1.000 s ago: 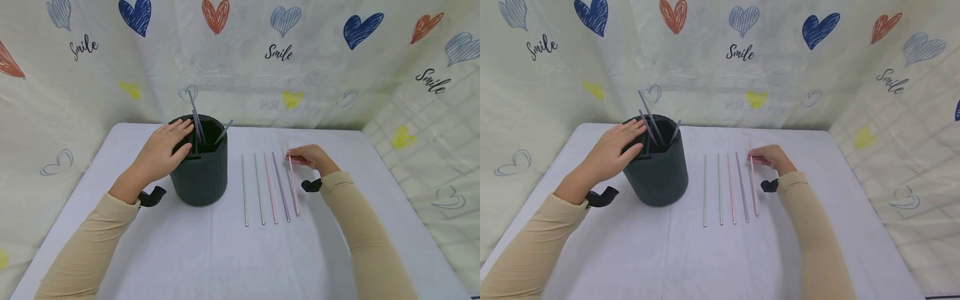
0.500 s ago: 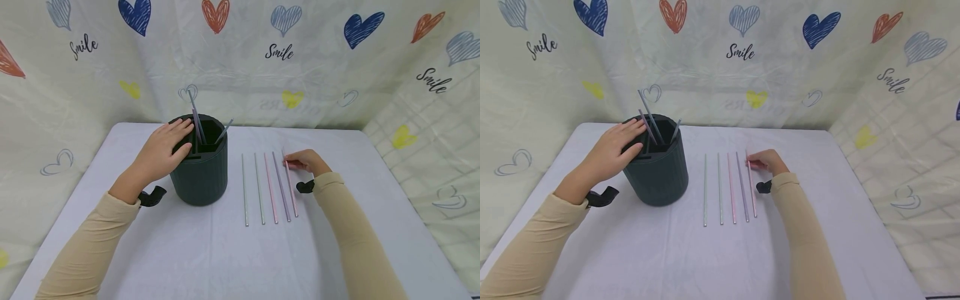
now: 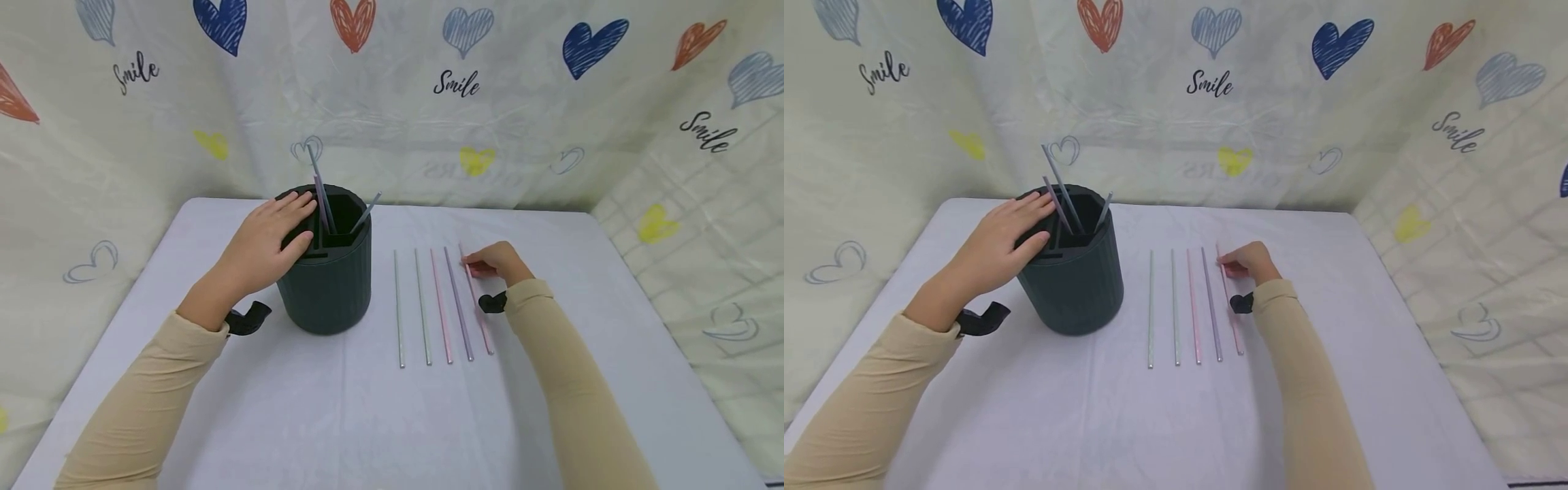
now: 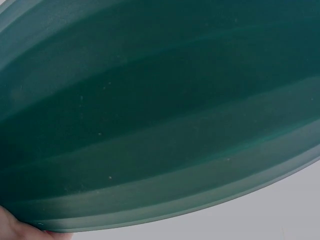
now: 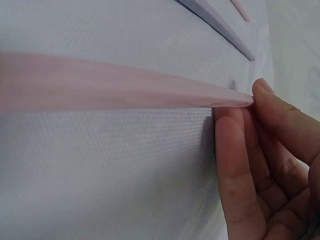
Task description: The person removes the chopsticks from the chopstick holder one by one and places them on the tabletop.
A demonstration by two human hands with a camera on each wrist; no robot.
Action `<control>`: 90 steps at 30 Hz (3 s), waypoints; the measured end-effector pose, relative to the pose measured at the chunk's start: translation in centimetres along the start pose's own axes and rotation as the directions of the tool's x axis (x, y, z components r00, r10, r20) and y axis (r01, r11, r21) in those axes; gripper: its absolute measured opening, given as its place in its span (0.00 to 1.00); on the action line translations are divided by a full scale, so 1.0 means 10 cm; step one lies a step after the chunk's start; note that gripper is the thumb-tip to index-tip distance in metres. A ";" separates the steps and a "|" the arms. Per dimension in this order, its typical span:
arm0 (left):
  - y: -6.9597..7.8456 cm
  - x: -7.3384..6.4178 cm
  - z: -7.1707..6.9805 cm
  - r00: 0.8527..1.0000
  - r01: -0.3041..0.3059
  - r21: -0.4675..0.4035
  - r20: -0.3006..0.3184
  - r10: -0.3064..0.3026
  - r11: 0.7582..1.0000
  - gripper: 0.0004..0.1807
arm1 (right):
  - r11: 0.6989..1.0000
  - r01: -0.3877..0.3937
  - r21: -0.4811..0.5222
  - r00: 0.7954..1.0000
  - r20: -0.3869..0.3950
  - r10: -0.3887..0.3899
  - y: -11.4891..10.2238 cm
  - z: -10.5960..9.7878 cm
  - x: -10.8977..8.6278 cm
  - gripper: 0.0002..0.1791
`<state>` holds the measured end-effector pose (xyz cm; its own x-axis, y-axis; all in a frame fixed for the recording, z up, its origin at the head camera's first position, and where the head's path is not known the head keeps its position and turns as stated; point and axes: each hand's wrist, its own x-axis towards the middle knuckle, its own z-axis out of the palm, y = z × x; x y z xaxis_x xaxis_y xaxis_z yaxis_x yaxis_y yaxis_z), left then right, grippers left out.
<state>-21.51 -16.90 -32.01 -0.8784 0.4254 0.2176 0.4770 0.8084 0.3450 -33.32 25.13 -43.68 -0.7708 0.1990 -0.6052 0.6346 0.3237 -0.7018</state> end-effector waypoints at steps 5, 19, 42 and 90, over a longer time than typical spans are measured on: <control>0.01 0.00 0.00 1.000 -0.001 -0.005 0.013 0.001 1.000 0.30 | 0.999 -0.006 -0.037 1.000 0.000 0.006 0.01 -0.01 -0.01 0.07; 0.00 0.01 0.01 1.000 -0.002 -0.004 -0.001 0.002 1.000 0.30 | 0.918 0.381 0.110 0.924 -0.009 -0.383 -0.30 0.10 -0.43 0.27; 0.00 0.01 0.03 1.000 0.003 -0.013 -0.012 -0.003 1.000 0.30 | 0.719 0.655 0.233 0.670 0.261 -0.695 -0.87 0.73 -1.68 0.25; 0.01 -0.01 0.00 1.000 0.010 -0.012 0.005 -0.010 1.000 0.30 | 0.173 0.890 0.421 0.247 -0.127 -0.961 -1.08 0.84 -2.29 0.11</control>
<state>-21.36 -16.85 -31.99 -0.8833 0.4192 0.2100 0.4685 0.8077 0.3579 -22.07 9.34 -25.39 -0.8070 -0.1441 0.5727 -0.5529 -0.1561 -0.8185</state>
